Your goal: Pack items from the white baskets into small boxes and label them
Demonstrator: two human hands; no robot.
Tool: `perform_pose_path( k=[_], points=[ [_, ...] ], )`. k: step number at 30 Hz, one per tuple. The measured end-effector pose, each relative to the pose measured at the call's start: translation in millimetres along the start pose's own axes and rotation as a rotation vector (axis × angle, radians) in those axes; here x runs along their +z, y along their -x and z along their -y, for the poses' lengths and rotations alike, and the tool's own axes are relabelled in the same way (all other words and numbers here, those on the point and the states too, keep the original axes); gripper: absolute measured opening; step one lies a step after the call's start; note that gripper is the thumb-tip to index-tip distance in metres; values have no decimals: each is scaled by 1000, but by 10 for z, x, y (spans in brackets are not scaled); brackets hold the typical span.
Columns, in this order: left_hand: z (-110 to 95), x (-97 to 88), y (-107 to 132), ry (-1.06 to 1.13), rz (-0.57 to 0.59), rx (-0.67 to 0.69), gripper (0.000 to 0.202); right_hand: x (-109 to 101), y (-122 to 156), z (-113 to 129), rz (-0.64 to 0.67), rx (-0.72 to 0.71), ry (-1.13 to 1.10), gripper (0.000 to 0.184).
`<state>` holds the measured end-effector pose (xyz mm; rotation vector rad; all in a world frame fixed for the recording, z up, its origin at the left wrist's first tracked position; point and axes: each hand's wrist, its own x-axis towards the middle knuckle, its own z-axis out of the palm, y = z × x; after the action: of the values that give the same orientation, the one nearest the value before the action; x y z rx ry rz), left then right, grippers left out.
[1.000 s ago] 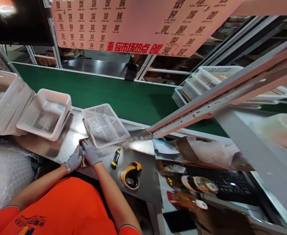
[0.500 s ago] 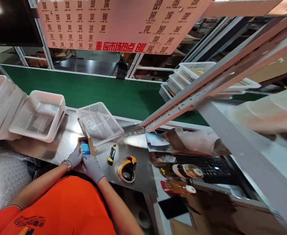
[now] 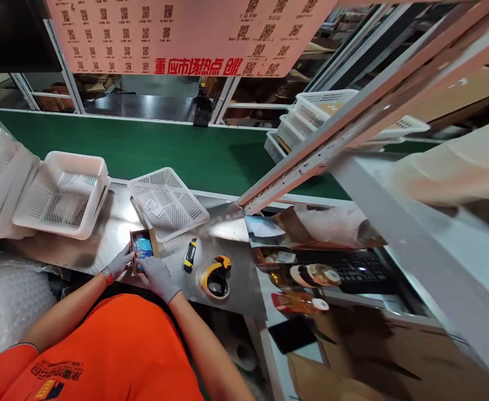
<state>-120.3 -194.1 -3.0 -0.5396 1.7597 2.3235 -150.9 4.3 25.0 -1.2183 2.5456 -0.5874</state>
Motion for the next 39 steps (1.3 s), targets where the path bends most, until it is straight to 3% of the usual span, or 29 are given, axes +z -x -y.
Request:
perform_pose_path(
  k=[2, 6, 10, 12, 17, 21, 26, 30, 33, 36, 39],
  points=[
    [51, -2, 4, 12, -13, -29, 80, -49, -29, 30, 9, 15, -55, 43],
    [45, 38, -29, -45, -103, 15, 77, -215, -154, 187, 89, 251, -50, 42],
    [-174, 70, -74, -468, -333, 13, 86, -326, -255, 347, 157, 330, -89, 38],
    [-331, 92, -123, -741, -377, 74, 94, -334, -279, 407, 156, 374, -107, 43],
    [-638, 134, -336, -1072, -271, 146, 93, -269, -268, 459, 145, 417, -38, 54],
    [-723, 95, -458, -1177, -199, 102, 79, -219, -239, 401, 151, 418, -56, 54],
    [-793, 103, -489, -1318, -195, 64, 53, -228, -325, 368, 76, 580, -93, 62],
    [-933, 127, -539, -1417, -212, -30, 32, -246, -443, 318, 166, 577, -13, 67],
    [-1031, 125, -607, -1434, -207, -63, 37, -200, -516, 278, 231, 561, 60, 69],
    [-1064, 154, -675, -1452, -172, -47, 38, -103, -562, 264, 134, 579, 109, 62],
    [-1035, 232, -730, -1459, -108, -26, 30, 2, -555, 224, -72, 545, 141, 55]
  ],
)
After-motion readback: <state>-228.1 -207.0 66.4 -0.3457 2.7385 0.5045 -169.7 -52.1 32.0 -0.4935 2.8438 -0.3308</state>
